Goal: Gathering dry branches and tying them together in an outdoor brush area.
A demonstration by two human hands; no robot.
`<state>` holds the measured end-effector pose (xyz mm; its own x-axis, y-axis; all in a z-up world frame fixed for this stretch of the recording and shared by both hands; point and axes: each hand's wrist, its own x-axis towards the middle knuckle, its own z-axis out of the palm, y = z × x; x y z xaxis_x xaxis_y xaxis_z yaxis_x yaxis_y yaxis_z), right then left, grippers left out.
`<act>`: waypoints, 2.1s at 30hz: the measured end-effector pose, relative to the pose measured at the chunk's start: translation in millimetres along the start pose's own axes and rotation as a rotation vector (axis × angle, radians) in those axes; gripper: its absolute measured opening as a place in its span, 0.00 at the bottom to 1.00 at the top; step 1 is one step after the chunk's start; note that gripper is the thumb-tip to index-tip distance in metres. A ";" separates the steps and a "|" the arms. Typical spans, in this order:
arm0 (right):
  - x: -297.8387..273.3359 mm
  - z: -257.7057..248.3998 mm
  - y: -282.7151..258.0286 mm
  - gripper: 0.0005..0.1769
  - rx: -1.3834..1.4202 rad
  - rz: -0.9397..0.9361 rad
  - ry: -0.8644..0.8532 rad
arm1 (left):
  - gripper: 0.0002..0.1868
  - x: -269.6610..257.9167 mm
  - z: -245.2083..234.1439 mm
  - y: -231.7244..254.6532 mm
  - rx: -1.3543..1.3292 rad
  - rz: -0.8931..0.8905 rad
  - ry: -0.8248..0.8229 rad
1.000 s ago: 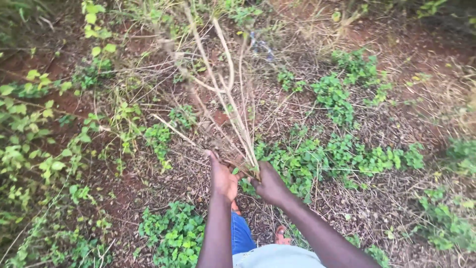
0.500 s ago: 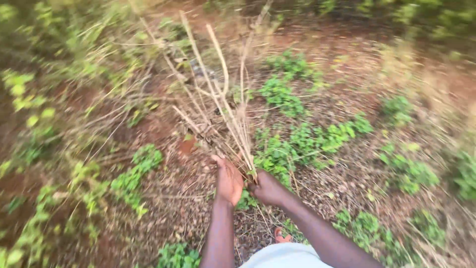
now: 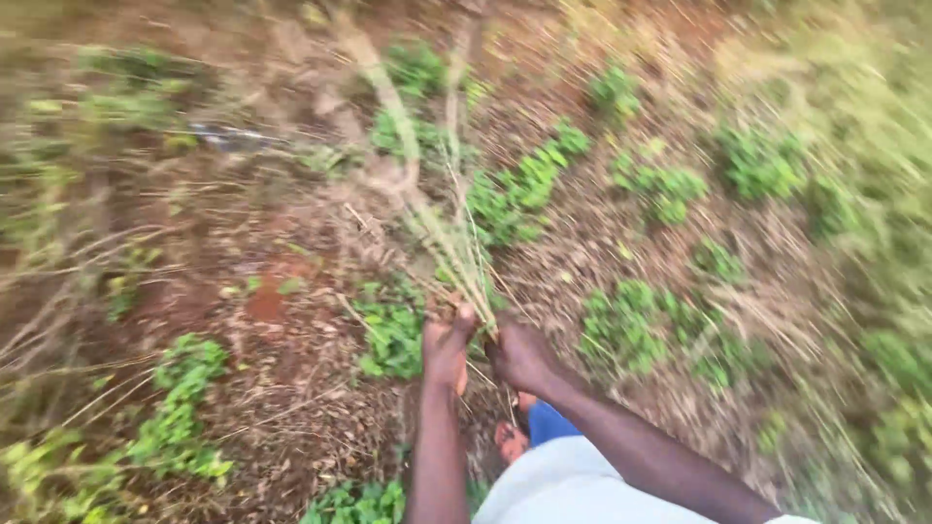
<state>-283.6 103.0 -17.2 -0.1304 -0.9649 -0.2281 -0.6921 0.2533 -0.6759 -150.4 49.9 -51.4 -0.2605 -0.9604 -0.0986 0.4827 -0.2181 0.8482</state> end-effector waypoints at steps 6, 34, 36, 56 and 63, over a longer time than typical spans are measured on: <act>-41.9 -19.1 30.5 0.20 -0.107 0.121 0.018 | 0.49 -16.2 81.7 -0.3 0.373 -0.381 0.337; -46.9 -205.5 245.1 0.34 0.857 0.174 0.248 | 0.32 50.3 306.7 -168.7 0.021 -0.331 -0.129; -41.1 -203.0 274.0 0.33 1.017 0.187 0.409 | 0.22 59.2 337.6 -179.1 0.272 -0.311 -0.331; 54.9 -237.2 466.1 0.19 1.684 0.622 1.198 | 0.29 240.7 476.5 -331.3 0.761 -0.584 -0.713; 49.3 -256.0 494.5 0.16 1.654 0.985 1.173 | 0.23 258.8 488.5 -349.3 0.865 -0.701 -0.602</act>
<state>-814.1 162.8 -183.2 -0.6130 0.0137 -0.7900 0.7615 -0.2562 -0.5953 -794.9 -37.8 -119.0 -0.6860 -0.4045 -0.6048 -0.5566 -0.2437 0.7943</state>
